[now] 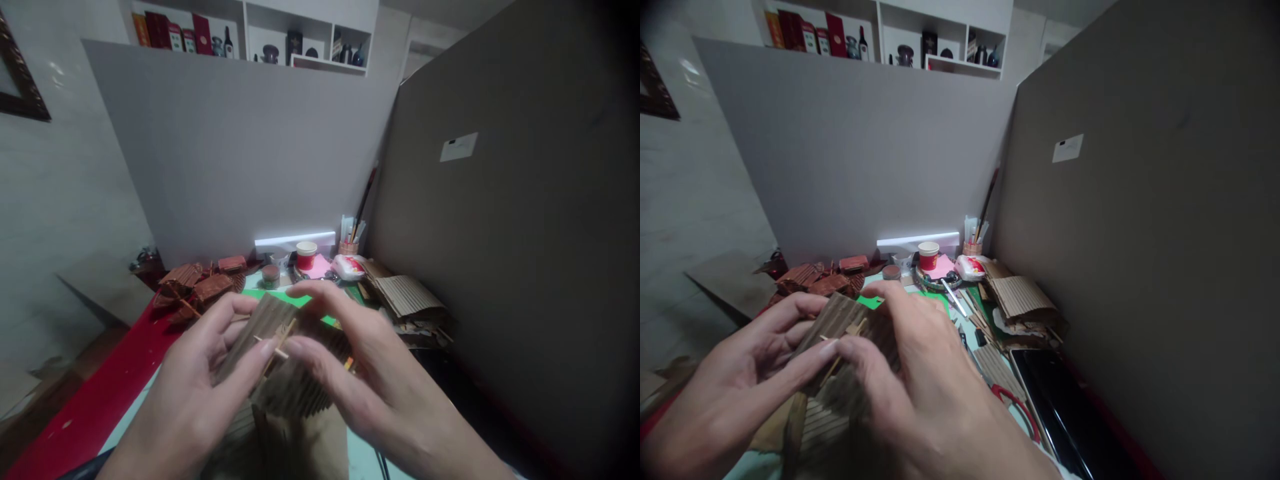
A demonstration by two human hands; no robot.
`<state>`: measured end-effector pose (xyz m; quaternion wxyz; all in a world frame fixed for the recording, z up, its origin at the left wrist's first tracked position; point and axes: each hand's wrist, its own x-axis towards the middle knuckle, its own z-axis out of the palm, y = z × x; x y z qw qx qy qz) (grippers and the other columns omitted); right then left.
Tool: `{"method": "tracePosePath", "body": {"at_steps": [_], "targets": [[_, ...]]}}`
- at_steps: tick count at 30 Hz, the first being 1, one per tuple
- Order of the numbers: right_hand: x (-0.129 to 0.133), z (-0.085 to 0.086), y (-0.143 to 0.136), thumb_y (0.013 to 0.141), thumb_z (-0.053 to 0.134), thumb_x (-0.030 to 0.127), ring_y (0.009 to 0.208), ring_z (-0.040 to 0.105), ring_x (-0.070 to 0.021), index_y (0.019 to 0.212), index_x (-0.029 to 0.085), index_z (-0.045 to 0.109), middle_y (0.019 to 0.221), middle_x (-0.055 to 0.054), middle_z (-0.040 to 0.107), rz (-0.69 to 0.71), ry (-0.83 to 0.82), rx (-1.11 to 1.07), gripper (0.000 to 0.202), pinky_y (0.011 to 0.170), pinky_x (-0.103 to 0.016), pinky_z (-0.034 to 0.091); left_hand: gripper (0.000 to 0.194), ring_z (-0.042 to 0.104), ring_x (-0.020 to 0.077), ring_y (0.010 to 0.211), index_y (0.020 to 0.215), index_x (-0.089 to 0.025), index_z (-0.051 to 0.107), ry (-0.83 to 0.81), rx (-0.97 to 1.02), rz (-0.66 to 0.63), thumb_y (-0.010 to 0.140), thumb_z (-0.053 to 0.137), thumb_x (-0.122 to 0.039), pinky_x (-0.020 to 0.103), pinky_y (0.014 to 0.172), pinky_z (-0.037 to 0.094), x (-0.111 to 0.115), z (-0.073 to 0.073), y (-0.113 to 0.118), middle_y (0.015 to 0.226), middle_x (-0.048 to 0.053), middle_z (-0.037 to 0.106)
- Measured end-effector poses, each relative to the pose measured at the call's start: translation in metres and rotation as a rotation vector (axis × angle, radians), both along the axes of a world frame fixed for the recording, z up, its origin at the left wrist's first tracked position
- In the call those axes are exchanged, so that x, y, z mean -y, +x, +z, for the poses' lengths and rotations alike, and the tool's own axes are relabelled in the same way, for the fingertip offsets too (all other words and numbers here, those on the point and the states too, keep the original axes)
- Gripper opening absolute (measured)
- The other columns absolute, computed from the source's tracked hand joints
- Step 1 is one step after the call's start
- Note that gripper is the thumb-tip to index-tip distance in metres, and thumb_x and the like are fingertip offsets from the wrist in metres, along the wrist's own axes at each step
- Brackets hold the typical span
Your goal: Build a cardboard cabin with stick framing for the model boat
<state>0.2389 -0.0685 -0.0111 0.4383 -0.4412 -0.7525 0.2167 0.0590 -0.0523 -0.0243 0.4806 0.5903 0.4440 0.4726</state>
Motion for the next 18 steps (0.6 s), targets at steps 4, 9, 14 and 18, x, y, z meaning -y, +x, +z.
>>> {"method": "tracePosePath", "body": {"at_steps": [4, 9, 14, 18], "targets": [[-0.005, 0.002, 0.003, 0.096, 0.056, 0.02, 0.102, 0.066, -0.0141, 0.113, 0.029, 0.061, 0.097, 0.006, 0.069, 0.042, 0.077, -0.039, 0.019, 0.077, -0.024, 0.052, 0.024, 0.07, 0.0146, 0.079, 0.101, -0.028, 0.058, -0.003, -0.017, -0.006, 0.084, 0.071, -0.039, 0.016, 0.068, 0.054, 0.0, 0.001, -0.001, 0.093, -0.002, 0.076], [-0.008, -0.001, 0.008, 0.097, 0.054, 0.016, 0.095, 0.065, -0.0121, 0.118, 0.032, 0.06, 0.095, 0.007, 0.065, 0.127, 0.01, -0.064, 0.027, 0.076, -0.024, 0.05, 0.031, 0.069, 0.0161, 0.083, 0.11, -0.03, 0.058, -0.04, 0.08, -0.113, 0.086, 0.07, -0.047, 0.018, 0.069, 0.055, 0.002, 0.001, -0.003, 0.097, -0.002, 0.075], [-0.008, 0.0, 0.011, 0.097, 0.055, 0.016, 0.088, 0.063, -0.0114, 0.12, 0.031, 0.06, 0.096, 0.006, 0.065, 0.154, -0.005, -0.08, 0.027, 0.073, -0.024, 0.049, 0.036, 0.069, 0.0195, 0.085, 0.115, -0.031, 0.064, -0.034, 0.09, -0.025, 0.085, 0.07, -0.049, 0.023, 0.068, 0.056, 0.005, 0.002, -0.006, 0.101, 0.0, 0.075], [-0.01, 0.002, 0.011, 0.099, 0.053, 0.018, 0.086, 0.061, -0.0111, 0.118, 0.029, 0.061, 0.099, 0.005, 0.064, 0.165, -0.046, -0.109, 0.024, 0.074, -0.024, 0.049, 0.044, 0.069, 0.0306, 0.103, 0.118, -0.026, 0.069, 0.052, 0.104, 0.055, 0.085, 0.066, -0.055, 0.036, 0.077, 0.062, -0.007, -0.013, -0.02, 0.114, 0.008, 0.073]]}}
